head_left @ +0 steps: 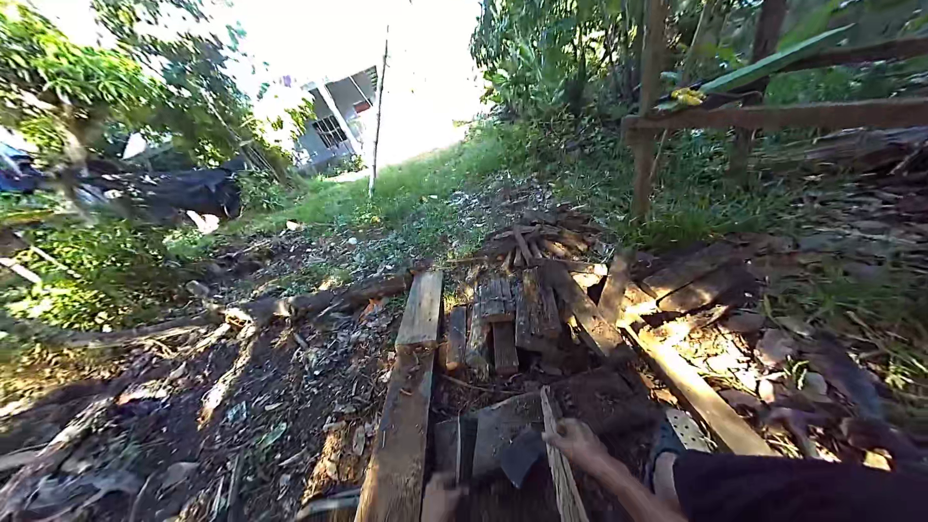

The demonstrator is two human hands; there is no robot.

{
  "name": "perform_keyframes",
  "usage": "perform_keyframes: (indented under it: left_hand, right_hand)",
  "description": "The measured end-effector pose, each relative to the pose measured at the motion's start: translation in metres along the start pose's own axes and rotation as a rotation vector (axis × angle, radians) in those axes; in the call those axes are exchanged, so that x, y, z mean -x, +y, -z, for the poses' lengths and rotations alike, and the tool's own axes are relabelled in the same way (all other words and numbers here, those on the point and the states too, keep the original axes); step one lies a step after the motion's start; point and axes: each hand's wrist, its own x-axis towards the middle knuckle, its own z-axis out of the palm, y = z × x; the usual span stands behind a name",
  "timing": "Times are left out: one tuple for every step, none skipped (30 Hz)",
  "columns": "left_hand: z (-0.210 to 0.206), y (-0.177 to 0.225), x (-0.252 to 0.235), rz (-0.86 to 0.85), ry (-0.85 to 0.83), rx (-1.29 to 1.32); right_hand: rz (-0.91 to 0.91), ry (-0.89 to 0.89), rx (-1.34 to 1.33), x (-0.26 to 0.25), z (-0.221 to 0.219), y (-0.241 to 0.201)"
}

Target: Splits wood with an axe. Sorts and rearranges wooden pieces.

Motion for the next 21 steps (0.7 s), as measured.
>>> perform_keyframes:
  left_hand:
    - [0.013, 0.008, -0.008, -0.071, -0.011, 0.09]
    - [0.029, 0.023, -0.012, -0.123, -0.024, 0.155]
    - [0.046, 0.043, -0.013, -0.172, -0.034, 0.207]
    - [0.062, 0.063, -0.013, -0.222, -0.043, 0.272]
    - [0.073, 0.082, -0.011, -0.278, -0.047, 0.353]
    - [0.082, 0.101, -0.008, -0.333, -0.047, 0.433]
    - [0.087, 0.117, -0.003, -0.365, -0.05, 0.519]
    - [0.088, 0.13, 0.002, -0.363, -0.051, 0.601]
    - [0.085, 0.14, 0.005, -0.341, -0.051, 0.691]
    - [0.078, 0.146, 0.007, -0.312, -0.044, 0.787]
    - [0.069, 0.15, 0.009, -0.265, -0.034, 0.885]
    - [0.056, 0.153, 0.011, -0.204, -0.023, 0.98]
    - [0.041, 0.153, 0.014, -0.145, -0.011, 1.058]
    - [0.025, 0.15, 0.016, -0.092, -0.001, 1.119]
    - [0.008, 0.146, 0.018, -0.041, 0.005, 1.164]
    - [-0.009, 0.139, 0.02, 0.009, 0.003, 1.197]
    - [-0.024, 0.131, 0.022, 0.061, -0.009, 1.227]
    - [-0.039, 0.121, 0.025, 0.111, -0.032, 1.247]
    - [-0.051, 0.111, 0.029, 0.17, -0.065, 1.249]
    - [-0.06, 0.101, 0.032, 0.228, -0.104, 1.247]
    - [-0.067, 0.091, 0.034, 0.286, -0.13, 1.256]
  right_hand:
    - [0.067, -0.036, -0.039, 0.003, -0.004, -0.013]
    - [0.131, -0.062, -0.073, 0.007, -0.01, -0.026]
    - [0.182, -0.076, -0.1, 0.012, -0.017, -0.041]
    - [0.222, -0.075, -0.134, 0.019, -0.025, -0.054]
    - [0.251, -0.069, -0.168, 0.025, -0.032, -0.067]
    - [0.275, -0.057, -0.194, 0.03, -0.039, -0.077]
    - [0.287, -0.058, -0.216, 0.034, -0.044, -0.085]
    - [0.297, -0.061, -0.235, 0.036, -0.049, -0.09]
    - [0.309, -0.069, -0.253, 0.037, -0.053, -0.093]
    - [0.317, -0.095, -0.269, 0.036, -0.055, -0.094]
    - [0.316, -0.138, -0.285, 0.036, -0.056, -0.094]
    - [0.302, -0.199, -0.301, 0.037, -0.057, -0.092]
    - [0.281, -0.258, -0.32, 0.04, -0.057, -0.087]
    - [0.258, -0.299, -0.342, 0.043, -0.059, -0.08]
    - [0.224, -0.322, -0.37, 0.046, -0.062, -0.07]
    - [0.18, -0.324, -0.392, 0.05, -0.065, -0.06]
    - [0.127, -0.315, -0.391, 0.055, -0.068, -0.049]
    - [0.08, -0.299, -0.375, 0.06, -0.071, -0.038]
    - [0.039, -0.288, -0.351, 0.063, -0.075, -0.028]
    - [0.009, -0.281, -0.327, 0.065, -0.077, -0.019]
    - [-0.011, -0.279, -0.302, 0.065, -0.077, -0.013]
